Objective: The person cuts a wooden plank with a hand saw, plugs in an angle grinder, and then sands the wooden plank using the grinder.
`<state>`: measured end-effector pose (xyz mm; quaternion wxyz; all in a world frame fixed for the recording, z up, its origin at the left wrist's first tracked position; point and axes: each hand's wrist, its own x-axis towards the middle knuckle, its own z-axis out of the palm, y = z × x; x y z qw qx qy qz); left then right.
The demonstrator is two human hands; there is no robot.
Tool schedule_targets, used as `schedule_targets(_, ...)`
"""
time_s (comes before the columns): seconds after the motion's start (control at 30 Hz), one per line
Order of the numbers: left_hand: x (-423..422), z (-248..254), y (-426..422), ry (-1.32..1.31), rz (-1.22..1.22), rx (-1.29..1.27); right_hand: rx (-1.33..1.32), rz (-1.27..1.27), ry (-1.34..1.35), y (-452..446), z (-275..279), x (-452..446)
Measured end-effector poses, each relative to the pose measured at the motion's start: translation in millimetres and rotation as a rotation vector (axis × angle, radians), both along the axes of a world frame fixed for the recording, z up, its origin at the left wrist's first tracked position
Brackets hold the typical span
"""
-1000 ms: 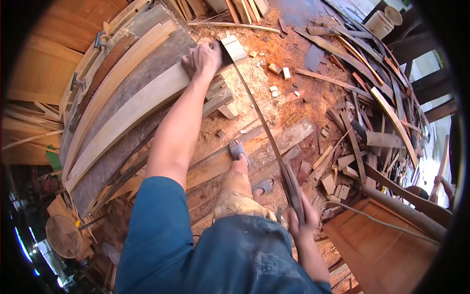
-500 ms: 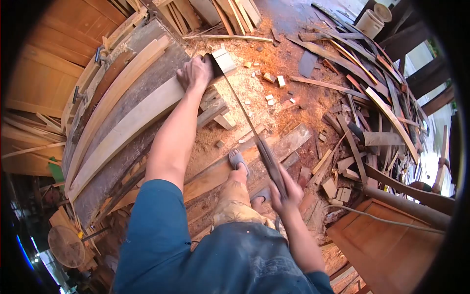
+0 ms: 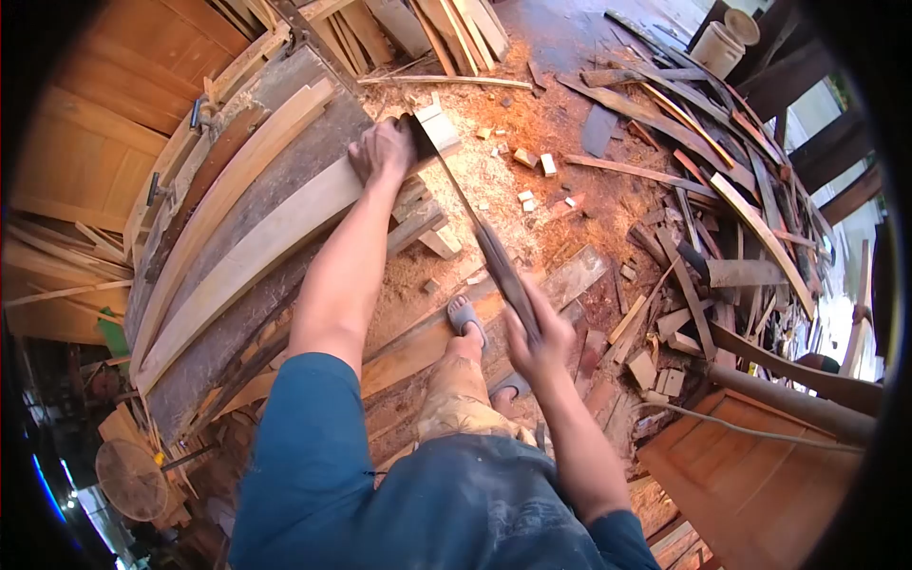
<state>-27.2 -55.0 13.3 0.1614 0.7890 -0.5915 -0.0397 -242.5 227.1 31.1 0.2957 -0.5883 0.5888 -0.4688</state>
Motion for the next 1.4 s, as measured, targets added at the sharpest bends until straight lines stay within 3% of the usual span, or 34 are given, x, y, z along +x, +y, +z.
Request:
schedule_targets(0.03, -2.6, 0.4, 2.6, 0.007, 0.018, 0.021, 0.052, 0.034, 0.035, 45.1, 3.4, -24.5)
schedule_targets(0.07, -3.5, 0.6, 2.6, 0.017, 0.021, 0.027, -0.028, 0.002, 0.135, 96.7, -26.9, -51.7)
schedule_targets(0.1, -4.5, -3.3, 3.3, 0.014, 0.02, 0.005, 0.166, 0.052, 0.209, 131.5, 17.2, -70.3)
schedule_targets(0.17, -3.7, -5.6, 1.6, 0.007, 0.023, -0.054, 0.016, 0.079, 0.147, 164.7, 24.6, -92.3)
schedule_targets(0.27, 4.3, -17.5, -2.4, -0.006, -0.018, -0.052, -0.02, 0.061, 0.14, 35.2, 5.9, -37.0)
schedule_targets(0.3, 8.6, -22.2, -5.5, -0.025, -0.037, -0.058, 0.008, 0.069, 0.025, -15.8, 0.4, -11.3)
schedule_targets(0.4, 7.1, -14.5, -6.9, 0.007, -0.017, -0.024, 0.08, 0.035, -0.098, -102.3, 33.3, 36.1)
schedule_targets(0.57, -0.2, -3.7, -2.8, 0.041, 0.022, -0.016, -0.085, 0.045, -0.03, 18.3, -17.7, -33.7)
schedule_targets(0.63, -0.9, -5.7, 0.1, 0.059, 0.021, 0.002, 0.078, 0.077, -0.103, 74.3, -10.4, -68.7)
schedule_targets(0.77, -1.3, 1.4, 1.6, 0.071, -0.023, 0.05, -0.055, 0.124, -0.033, 18.1, 2.0, -57.1)
schedule_targets(0.87, 10.7, -5.1, -5.6, 0.097, -0.093, 0.072, 0.054, -0.04, -0.185, -69.4, 24.7, -13.4)
schedule_targets(0.93, 38.6, -6.0, -27.3, 0.205, -0.325, 0.23, -0.145, -0.028, -0.052, -82.4, 50.9, -10.4)
schedule_targets(0.97, 35.2, 20.7, -22.9, 0.262, -0.44, 0.319, -0.235, -0.023, 0.021, -83.3, 61.2, -8.1)
schedule_targets(1.0, 34.4, 47.6, -13.0, 0.557, -0.532, 0.409, -0.209, -0.003, -0.053, -76.9, 69.1, -8.0)
schedule_targets(1.1, 62.2, 29.6, -60.0, 0.41, -0.65, 0.691, -0.256, -0.022, 0.058, -61.2, 76.9, -20.8)
schedule_targets(1.23, 33.1, 88.3, -20.8, 0.191, -0.477, 0.483, -0.131, -0.079, -0.027, -43.0, 83.2, -23.3)
schedule_targets(1.4, 25.2, 51.6, 24.3, 0.106, -0.54, -0.05, -0.054, -0.05, -0.028, -20.5, 59.7, -22.6)
